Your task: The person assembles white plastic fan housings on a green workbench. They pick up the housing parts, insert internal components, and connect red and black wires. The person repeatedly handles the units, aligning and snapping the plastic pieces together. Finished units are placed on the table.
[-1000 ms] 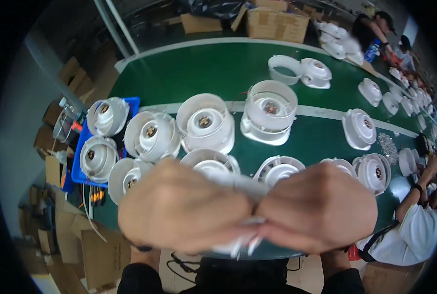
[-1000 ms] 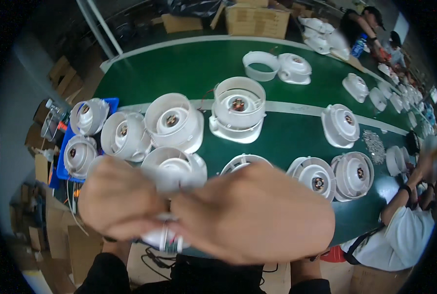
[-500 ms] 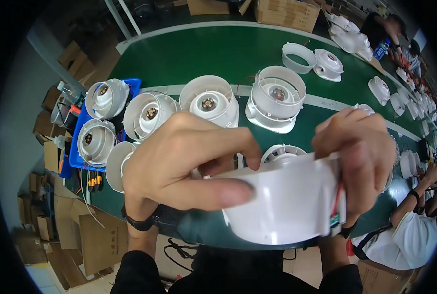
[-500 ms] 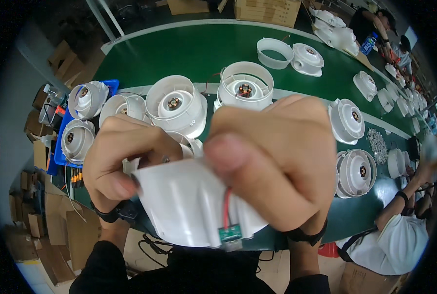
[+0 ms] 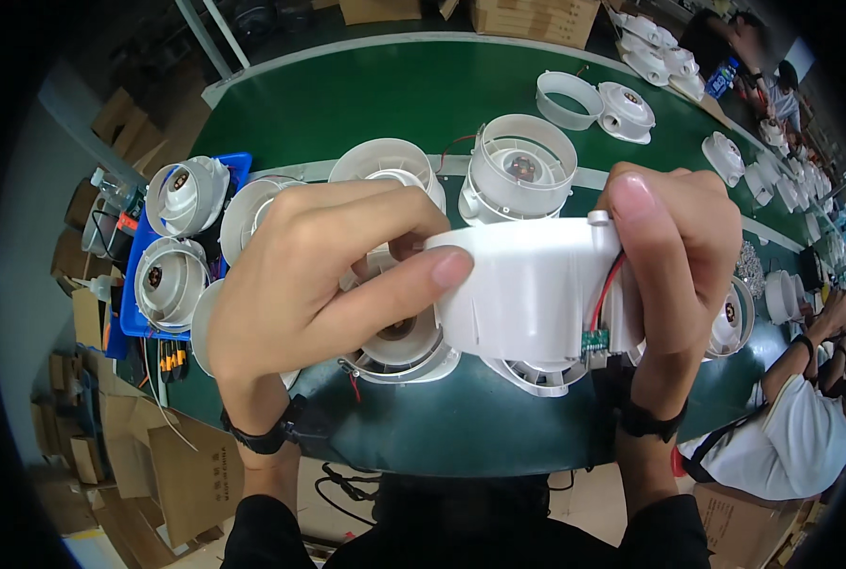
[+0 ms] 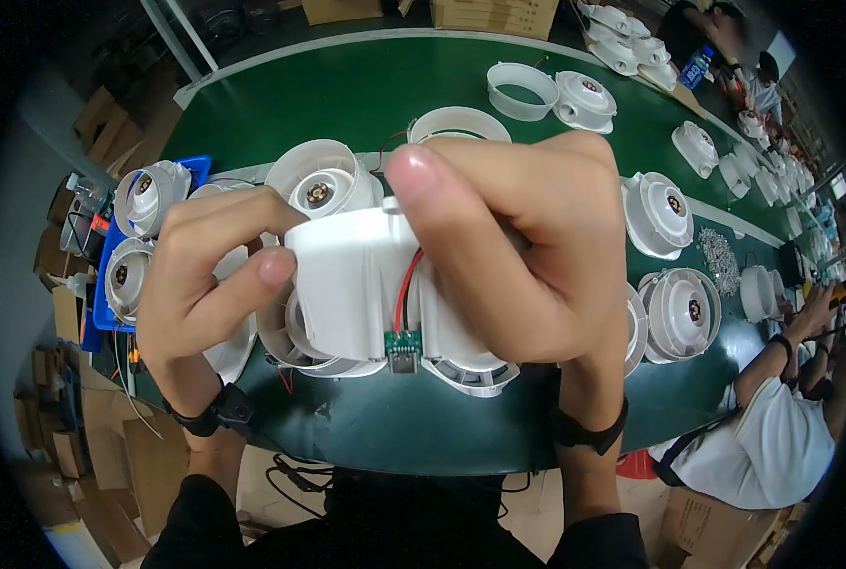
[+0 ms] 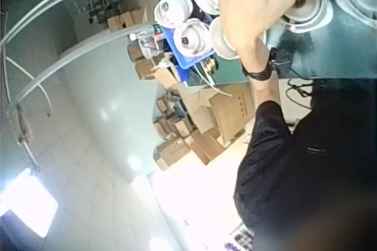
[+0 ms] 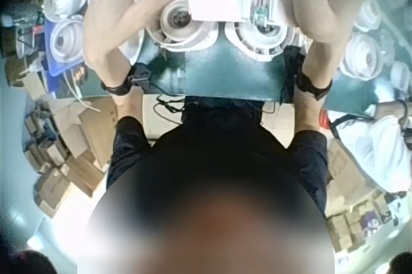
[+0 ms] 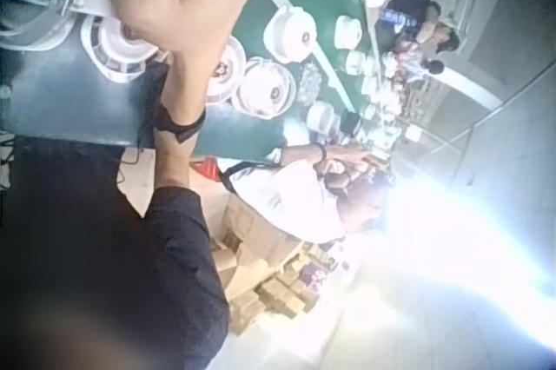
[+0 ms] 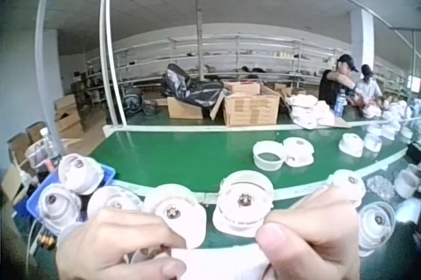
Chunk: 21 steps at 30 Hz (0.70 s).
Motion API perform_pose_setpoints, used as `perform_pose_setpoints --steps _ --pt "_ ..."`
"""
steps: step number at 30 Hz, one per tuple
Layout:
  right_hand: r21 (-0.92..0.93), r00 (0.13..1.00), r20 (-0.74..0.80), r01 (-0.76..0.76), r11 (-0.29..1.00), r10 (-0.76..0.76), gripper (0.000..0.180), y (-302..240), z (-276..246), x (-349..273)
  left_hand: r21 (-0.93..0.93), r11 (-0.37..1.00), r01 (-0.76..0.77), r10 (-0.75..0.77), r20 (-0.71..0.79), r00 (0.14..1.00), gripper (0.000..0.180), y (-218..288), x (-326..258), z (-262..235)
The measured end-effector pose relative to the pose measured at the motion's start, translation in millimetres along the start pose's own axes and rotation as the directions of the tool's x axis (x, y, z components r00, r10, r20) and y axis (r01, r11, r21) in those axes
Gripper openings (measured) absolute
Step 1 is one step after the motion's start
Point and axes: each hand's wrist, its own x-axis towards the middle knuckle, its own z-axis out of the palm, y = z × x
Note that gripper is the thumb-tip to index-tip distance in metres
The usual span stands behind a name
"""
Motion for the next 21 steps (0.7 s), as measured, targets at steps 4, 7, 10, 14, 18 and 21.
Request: perform_pose_setpoints --steps 4,7,10,14,18,21 --pt "0.144 0.994 -0.091 -0.053 0.988 0.066 0.033 -0.9 4.2 -0.2 0.064 0.993 -0.096 0.1 -0.074 0.992 0.056 -3.9 -0.2 0.4" --pt "0.241 0.988 -0.147 -0.001 0.97 0.037 0.034 5.2 2.5 2.3 0.113 0.972 -0.205 0.209 -0.02 0.978 0.069 -6.5 3.6 -5.6" --pt "0.352 0.987 -0.13 -0.045 0.935 0.096 0.033 5.4 1.4 3.3 0.195 0.975 -0.106 0.119 -0.057 0.991 0.072 5.1 -0.8 -6.4" --pt "0.284 0.985 -0.146 -0.05 0.957 0.094 0.028 11.9 3.8 2.4 0.132 0.985 0.11 -0.09 -0.151 0.984 0.064 9.6 -3.5 2.3" --pt "0.25 0.989 0.078 -0.142 0.958 0.126 0.022 1.4 -0.1 1.4 0.0 0.985 0.173 -0.17 -0.183 0.968 0.051 -1.2 7.6 10.4" --pt "0.293 0.981 0.162 -0.15 0.944 0.106 0.021 0.5 1.5 1.7 -0.061 0.99 0.128 -0.139 -0.25 0.958 0.042 -7.9 4.4 4.0"
